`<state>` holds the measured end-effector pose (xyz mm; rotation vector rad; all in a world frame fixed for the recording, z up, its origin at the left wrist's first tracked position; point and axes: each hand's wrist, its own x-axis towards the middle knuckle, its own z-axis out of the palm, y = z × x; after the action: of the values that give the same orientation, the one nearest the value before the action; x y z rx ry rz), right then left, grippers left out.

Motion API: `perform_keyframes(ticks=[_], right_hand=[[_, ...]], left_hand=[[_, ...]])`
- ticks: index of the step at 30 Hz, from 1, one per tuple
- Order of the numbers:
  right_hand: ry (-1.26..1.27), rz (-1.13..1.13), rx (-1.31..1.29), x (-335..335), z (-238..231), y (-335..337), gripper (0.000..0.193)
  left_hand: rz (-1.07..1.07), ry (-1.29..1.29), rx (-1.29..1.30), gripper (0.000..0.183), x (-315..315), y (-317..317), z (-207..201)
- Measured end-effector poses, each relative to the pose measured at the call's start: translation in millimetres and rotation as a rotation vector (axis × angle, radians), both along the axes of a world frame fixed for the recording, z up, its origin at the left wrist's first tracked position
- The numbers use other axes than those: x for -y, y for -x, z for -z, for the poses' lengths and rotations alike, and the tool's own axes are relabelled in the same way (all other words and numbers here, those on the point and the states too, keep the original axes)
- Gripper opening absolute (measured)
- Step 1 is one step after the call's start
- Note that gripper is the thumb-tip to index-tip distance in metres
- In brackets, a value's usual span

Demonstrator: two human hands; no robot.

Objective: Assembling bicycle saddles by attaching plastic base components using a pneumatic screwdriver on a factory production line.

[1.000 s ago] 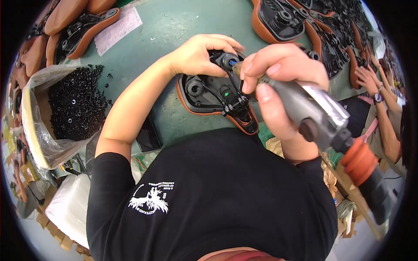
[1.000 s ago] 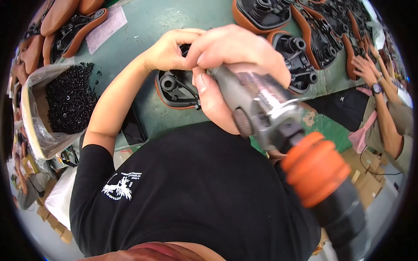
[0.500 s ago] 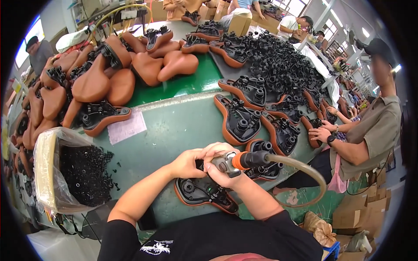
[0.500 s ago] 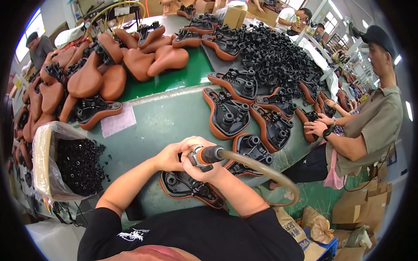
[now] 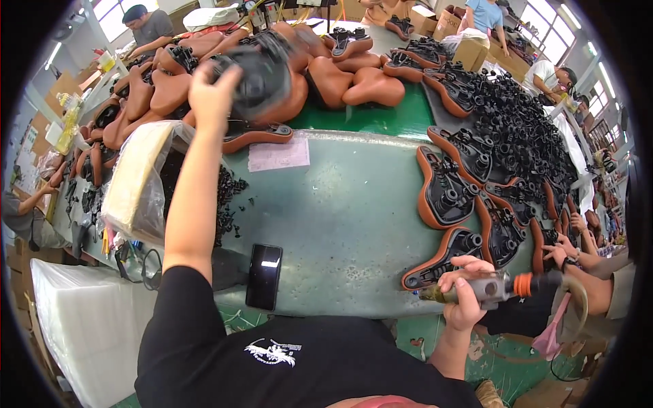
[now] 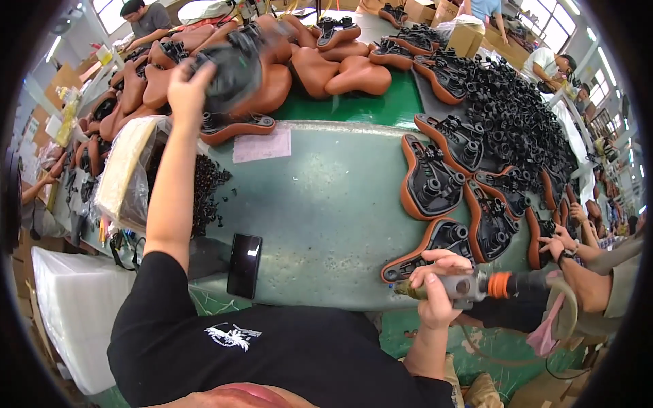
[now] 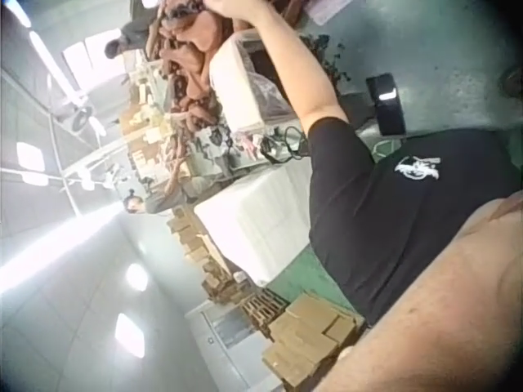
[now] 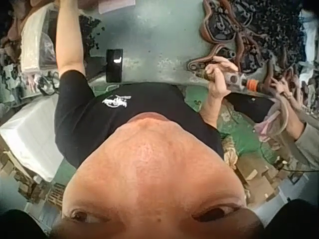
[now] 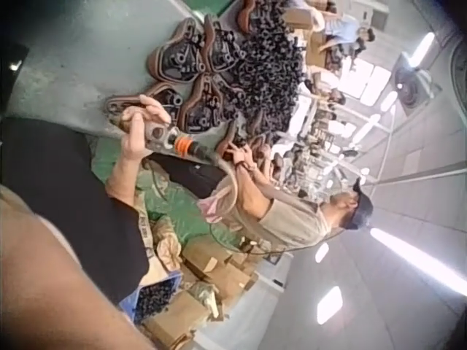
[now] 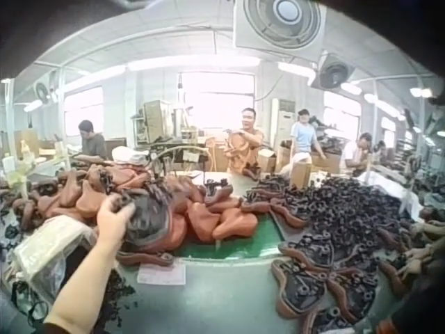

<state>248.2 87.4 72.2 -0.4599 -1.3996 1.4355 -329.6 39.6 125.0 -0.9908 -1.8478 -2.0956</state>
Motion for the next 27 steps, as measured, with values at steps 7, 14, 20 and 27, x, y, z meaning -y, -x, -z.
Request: perform_keyframes(ticks=[7,14,20,27], right_hand=[[0.445,0.257,0.206,16.2,45.0,-49.0,0.025],[0.445,0.336,0.327,20.7,81.7,-70.7,0.023],[0.479,0.125,0.361,18.6,89.8,-21.8,0.023],[0.454,-0.641,0.525,30.3,59.4,33.6,0.029]], left_hand=[[0.369,0.627,-0.310,0.020,47.4,-92.4,22.1],[-0.049,1.476,-0.433,0.040,129.7,-93.5,143.1],[0.052,1.215,-0.471,0.014,147.7,-79.2,179.6],[0.060,1.065,-0.619,0.011,136.6,-80.9,186.4]])
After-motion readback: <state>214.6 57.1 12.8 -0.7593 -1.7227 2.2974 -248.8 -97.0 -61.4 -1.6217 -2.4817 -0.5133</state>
